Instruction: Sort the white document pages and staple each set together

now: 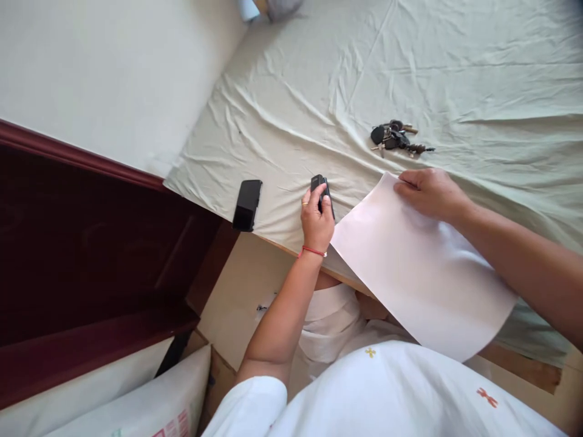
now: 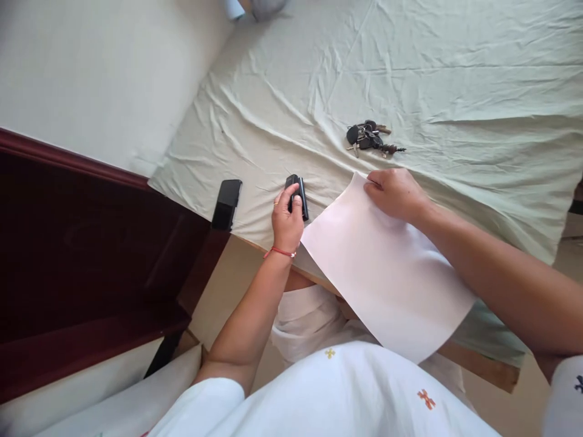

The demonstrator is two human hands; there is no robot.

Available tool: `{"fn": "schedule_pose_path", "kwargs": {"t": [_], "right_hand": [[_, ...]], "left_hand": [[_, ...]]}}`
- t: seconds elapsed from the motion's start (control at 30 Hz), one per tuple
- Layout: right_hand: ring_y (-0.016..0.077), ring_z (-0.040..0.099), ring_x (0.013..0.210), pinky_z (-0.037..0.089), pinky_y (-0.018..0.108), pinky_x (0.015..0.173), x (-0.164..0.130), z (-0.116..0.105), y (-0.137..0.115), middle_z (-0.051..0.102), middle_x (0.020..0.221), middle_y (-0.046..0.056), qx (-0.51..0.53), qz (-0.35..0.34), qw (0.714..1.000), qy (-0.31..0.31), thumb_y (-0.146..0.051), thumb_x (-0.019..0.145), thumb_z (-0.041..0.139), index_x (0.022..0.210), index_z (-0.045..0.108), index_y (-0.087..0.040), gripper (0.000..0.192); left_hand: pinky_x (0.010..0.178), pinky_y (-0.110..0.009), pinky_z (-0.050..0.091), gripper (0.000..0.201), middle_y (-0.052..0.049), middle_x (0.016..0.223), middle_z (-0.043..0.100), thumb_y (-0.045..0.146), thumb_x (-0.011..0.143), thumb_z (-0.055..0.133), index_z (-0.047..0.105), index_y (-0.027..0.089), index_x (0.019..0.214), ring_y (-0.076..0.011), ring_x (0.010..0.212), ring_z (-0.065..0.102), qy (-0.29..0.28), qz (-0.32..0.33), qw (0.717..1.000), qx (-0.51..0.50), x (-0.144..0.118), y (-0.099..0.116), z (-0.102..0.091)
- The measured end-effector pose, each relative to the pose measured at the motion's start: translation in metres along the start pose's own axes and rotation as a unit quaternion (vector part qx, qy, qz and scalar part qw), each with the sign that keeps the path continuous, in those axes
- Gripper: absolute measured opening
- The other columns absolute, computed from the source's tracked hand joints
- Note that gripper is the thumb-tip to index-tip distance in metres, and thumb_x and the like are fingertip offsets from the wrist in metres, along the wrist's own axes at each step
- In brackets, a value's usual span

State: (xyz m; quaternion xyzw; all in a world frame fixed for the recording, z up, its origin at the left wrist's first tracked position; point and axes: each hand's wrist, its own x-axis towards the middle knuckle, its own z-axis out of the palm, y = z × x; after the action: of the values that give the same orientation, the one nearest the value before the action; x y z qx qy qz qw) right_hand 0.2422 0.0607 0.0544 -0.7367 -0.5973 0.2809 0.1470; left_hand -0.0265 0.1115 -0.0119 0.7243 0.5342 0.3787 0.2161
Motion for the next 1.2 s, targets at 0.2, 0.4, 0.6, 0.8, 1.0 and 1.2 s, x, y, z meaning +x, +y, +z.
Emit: {"fn": "schedule_pose_path", "kwargs": {"t": [0.2,0.4,0.6,0.8,1.0,1.2], "right_hand": [[0.0171,0.039,0.066,0.028,0.031,0.068,0.015,0.003,-0.001,0.048,0.066,0.002,0.001,-0.039,0.999,0.021,-0.025,0.093,0.05,0.069,0.04,-0.023,0.026],[0.0163,0.037,0.063,0.029,0.031,0.069,0.022,0.001,0.019,0.042,0.064,-0.001,0.032,-0.138,0.99,0.022,-0.03,0.095,0.048,0.072,0.037,-0.024,0.026],[0.0167,0.041,0.063,0.032,0.03,0.062,0.023,-0.002,0.037,0.04,0.062,-0.001,0.184,-0.068,0.978,0.065,-0.048,0.093,0.05,0.07,0.042,-0.024,0.033],[0.0212,0.05,0.071,0.035,0.033,0.063,0.033,-0.021,0.024,0.05,0.066,0.004,0.173,-0.026,0.972,0.155,-0.048,0.094,0.052,0.071,0.046,-0.025,0.033],[0.019,0.044,0.068,0.033,0.032,0.06,0.055,-0.019,0.039,0.045,0.067,0.002,0.254,-0.022,0.94,0.224,-0.045,0.093,0.057,0.069,0.043,-0.025,0.034],[0.0151,0.041,0.062,0.032,0.03,0.055,0.07,-0.007,0.057,0.053,0.075,0.001,0.471,0.009,0.855,0.218,-0.046,0.087,0.066,0.083,0.059,-0.024,0.024]], "left_hand": [[0.128,-0.042,0.042,0.035,-0.013,0.145,0.068,0.033,0.107,0.049,0.074,0.024,0.129,-0.0243,0.142,0.059,-0.055,0.015,0.998,-0.018,0.039,0.003,0.028],[0.123,-0.045,0.044,0.033,-0.015,0.129,0.072,0.045,0.103,0.058,0.078,0.022,0.115,-0.0276,0.133,0.063,-0.083,0.026,0.994,-0.068,0.086,-0.002,0.038],[0.102,-0.037,0.055,0.055,-0.013,0.123,0.071,0.074,0.097,0.057,0.071,0.022,0.111,-0.0245,0.121,0.065,0.068,-0.014,0.984,-0.162,0.12,0.018,0.029],[0.087,-0.035,0.06,0.065,-0.013,0.118,0.077,0.082,0.092,0.056,0.069,0.023,0.116,-0.025,0.112,0.074,-0.08,-0.077,0.924,-0.365,0.114,0.054,0.031],[0.111,-0.048,0.056,0.073,-0.016,0.141,0.071,0.087,0.091,0.05,0.065,0.025,0.127,-0.0297,0.135,0.068,-0.074,-0.077,0.917,-0.385,0.111,0.045,0.022],[0.111,-0.044,0.056,0.07,-0.016,0.14,0.069,0.085,0.088,0.058,0.063,0.025,0.125,-0.029,0.138,0.065,-0.071,-0.115,0.913,-0.384,0.108,0.037,0.026]]}}
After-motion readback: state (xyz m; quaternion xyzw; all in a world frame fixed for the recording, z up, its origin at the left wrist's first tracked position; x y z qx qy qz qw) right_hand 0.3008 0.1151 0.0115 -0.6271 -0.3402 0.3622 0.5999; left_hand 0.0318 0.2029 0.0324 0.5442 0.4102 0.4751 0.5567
